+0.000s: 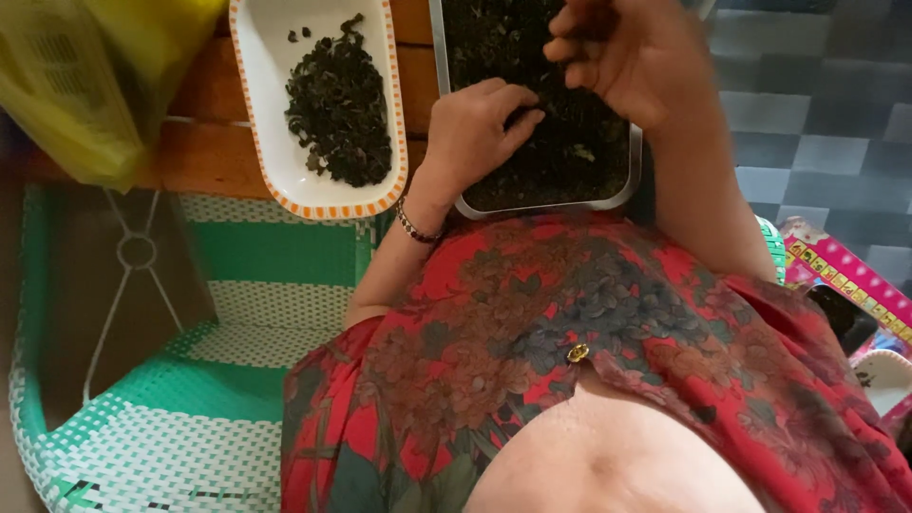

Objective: The person sits with a metal tray on their lap and sorts dark dried leaves by hand, picking out pieces and placing them into a white bowl on the table. The person repeatedly sifts through the leaves in the tray and transfers selected portions to the bowl.

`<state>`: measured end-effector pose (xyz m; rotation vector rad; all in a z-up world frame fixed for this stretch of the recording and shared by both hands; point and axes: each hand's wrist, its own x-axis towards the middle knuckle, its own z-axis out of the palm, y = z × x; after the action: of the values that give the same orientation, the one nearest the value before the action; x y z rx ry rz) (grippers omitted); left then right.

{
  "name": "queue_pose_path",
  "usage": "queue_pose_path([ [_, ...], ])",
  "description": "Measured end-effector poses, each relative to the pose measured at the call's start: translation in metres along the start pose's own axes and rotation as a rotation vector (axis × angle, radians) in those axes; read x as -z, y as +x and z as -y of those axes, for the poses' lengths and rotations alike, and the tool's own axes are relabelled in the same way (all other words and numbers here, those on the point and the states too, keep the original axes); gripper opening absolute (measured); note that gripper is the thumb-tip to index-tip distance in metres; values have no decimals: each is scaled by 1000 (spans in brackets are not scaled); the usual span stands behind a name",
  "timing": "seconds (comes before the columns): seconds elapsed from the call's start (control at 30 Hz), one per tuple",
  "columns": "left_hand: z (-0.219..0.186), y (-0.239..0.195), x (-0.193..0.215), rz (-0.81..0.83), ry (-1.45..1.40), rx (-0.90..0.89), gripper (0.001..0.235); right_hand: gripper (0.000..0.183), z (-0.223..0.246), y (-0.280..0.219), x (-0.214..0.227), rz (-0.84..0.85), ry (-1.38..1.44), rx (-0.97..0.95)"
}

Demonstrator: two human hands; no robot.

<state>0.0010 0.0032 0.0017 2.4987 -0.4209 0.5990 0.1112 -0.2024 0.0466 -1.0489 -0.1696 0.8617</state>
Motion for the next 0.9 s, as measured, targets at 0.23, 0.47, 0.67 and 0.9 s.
queue_pose_path([
  [0.23, 3, -2, -3, 13, 19, -7, 18, 26, 0, -5, -2, -275, -137, 145],
  [0.47, 0, 2, -3, 8, 16, 16, 12, 12, -18, -12, 17, -255, -1287, 622],
  [0.67, 0, 1, -6, 48, 15, 64, 13, 39, -40, -1, 15, -325, -1723, 288],
  [0.9, -8, 0, -1, -91, -18, 89, 17, 21, -44, -4, 13, -361, -1688, 338],
])
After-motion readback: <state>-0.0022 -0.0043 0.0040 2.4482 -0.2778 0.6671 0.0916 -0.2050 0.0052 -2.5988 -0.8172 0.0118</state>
